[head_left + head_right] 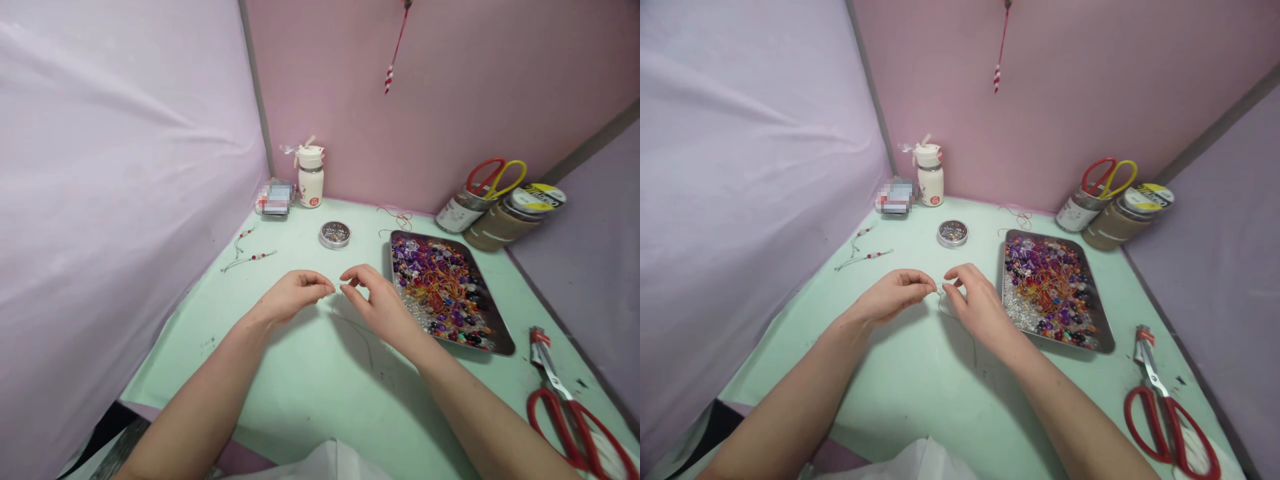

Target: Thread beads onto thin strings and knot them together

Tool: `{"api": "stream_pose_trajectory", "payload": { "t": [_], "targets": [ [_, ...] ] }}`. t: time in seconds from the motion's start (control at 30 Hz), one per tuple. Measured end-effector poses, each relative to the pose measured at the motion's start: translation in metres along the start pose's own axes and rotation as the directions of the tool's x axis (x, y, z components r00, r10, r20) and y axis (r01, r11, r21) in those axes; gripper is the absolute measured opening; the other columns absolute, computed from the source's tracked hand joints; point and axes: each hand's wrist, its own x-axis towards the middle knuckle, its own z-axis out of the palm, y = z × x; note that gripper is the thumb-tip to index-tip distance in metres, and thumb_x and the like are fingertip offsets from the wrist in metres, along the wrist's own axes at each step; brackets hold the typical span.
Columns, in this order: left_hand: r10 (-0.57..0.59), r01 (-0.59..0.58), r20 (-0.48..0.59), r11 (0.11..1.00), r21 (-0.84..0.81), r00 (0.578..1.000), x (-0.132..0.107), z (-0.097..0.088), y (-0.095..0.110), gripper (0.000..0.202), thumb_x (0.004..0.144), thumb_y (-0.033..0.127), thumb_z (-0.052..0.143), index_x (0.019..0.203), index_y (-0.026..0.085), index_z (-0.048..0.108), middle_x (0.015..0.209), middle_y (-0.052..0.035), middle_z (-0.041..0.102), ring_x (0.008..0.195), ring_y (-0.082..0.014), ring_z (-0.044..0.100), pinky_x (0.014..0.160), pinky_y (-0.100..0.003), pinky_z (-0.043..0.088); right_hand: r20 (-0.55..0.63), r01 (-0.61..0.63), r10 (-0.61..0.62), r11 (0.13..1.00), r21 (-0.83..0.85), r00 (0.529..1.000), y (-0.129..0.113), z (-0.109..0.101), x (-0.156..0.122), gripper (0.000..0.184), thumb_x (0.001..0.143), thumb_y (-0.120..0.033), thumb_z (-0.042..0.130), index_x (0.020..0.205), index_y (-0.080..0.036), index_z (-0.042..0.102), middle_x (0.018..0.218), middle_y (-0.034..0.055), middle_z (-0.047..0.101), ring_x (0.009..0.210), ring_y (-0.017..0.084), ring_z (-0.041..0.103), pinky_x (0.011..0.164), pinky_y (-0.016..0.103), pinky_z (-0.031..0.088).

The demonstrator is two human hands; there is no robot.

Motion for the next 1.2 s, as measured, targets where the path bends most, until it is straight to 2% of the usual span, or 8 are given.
{"api": "stream_pose_trajectory", "payload": {
  "t": [0.13,0.57,0.67,0.77,0.9,0.97,1.07,1.2],
  "targets": [
    [-0.013,0.007,-0.035,0.988,-0.153,0.999,0.004,0.0,-0.002,0.026,0.066,0.039,0.069,0.079,0.016,0.068,0.067,0.0004,0.053,0.058,-0.0077,0.041,0.055,-0.022,0.036,-0.112,0.027,-0.029,1.0,-0.013,0.993,-0.006,-0.001,-0.001,0.007,0.086,-0.024,0.053,0.089,-0.021,0.059,0.092,0.0043,0.06,0.085,0.018,0.055,0.076,0.031,0.042],
    [-0.025,0.003,-0.053,0.924,-0.383,0.998,0.006,0.006,-0.002,0.022,0.063,0.033,0.072,0.073,0.014,0.066,0.059,0.004,0.045,0.056,-0.0067,0.037,0.056,-0.022,0.031,0.063,-0.073,0.067,0.993,0.093,0.996,-0.005,0.015,-0.003,0.009,0.077,-0.015,0.049,0.074,-0.02,0.056,0.075,-0.0016,0.062,0.072,0.014,0.055,0.067,0.025,0.04],
    [0.002,-0.038,-0.144,0.967,-0.253,0.99,0.006,0.006,-0.002,0.019,0.066,0.033,0.068,0.075,0.015,0.067,0.067,0.0009,0.055,0.06,-0.0081,0.043,0.06,-0.023,0.035,0.127,-0.081,0.075,0.996,0.046,0.989,-0.01,0.009,-0.006,0.009,0.08,-0.015,0.048,0.079,-0.021,0.055,0.07,-0.0033,0.061,0.063,0.012,0.053,0.06,0.024,0.038],
    [0.09,-0.089,-0.239,0.996,0.014,0.967,0.005,0.008,-0.003,0.016,0.069,0.03,0.061,0.077,0.017,0.067,0.079,-0.0014,0.063,0.066,-0.0107,0.049,0.064,-0.024,0.038,0.12,0.006,0.019,0.979,-0.202,0.993,-0.012,0.004,-0.007,0.01,0.083,-0.014,0.049,0.081,-0.02,0.057,0.072,-0.0011,0.061,0.067,0.014,0.053,0.065,0.027,0.036],
    [0.2,-0.128,-0.19,0.934,0.334,0.961,0.003,0.012,-0.005,0.017,0.07,0.027,0.053,0.076,0.018,0.066,0.069,-0.0001,0.062,0.061,-0.0123,0.049,0.059,-0.024,0.037,0.087,0.155,-0.129,0.869,-0.47,0.988,-0.011,-0.001,-0.004,0.012,0.087,-0.014,0.049,0.081,-0.018,0.059,0.08,0.005,0.062,0.079,0.02,0.054,0.072,0.032,0.035],
    [0.259,-0.197,-0.102,0.89,0.411,0.96,0.002,0.014,-0.007,0.016,0.07,0.024,0.051,0.075,0.018,0.065,0.069,-0.0002,0.061,0.062,-0.0125,0.049,0.059,-0.024,0.038,0.095,0.206,-0.183,0.88,-0.429,0.978,-0.008,-0.003,-0.002,0.012,0.089,-0.016,0.048,0.084,-0.019,0.058,0.087,0.0065,0.062,0.086,0.021,0.054,0.076,0.034,0.036],
    [0.328,-0.31,0.027,0.859,0.407,0.944,0.001,0.016,-0.006,0.015,0.072,0.022,0.049,0.073,0.018,0.064,0.073,-0.0006,0.062,0.064,-0.0117,0.049,0.062,-0.024,0.039,0.112,0.2,-0.181,0.962,-0.184,0.977,-0.001,-0.005,0.0,0.011,0.09,-0.018,0.047,0.088,-0.02,0.057,0.098,0.0056,0.063,0.094,0.019,0.055,0.083,0.034,0.038],
    [0.345,-0.339,0.042,0.883,0.326,0.938,-0.003,0.015,-0.002,0.016,0.075,0.022,0.05,0.076,0.018,0.065,0.079,-0.0012,0.063,0.064,-0.0104,0.049,0.062,-0.023,0.039,0.19,-0.095,0.061,0.98,0.174,0.98,0.005,-0.006,0.003,0.013,0.089,-0.026,0.046,0.085,-0.02,0.057,0.081,0.0012,0.064,0.075,0.015,0.057,0.07,0.029,0.043]
  ]
}}
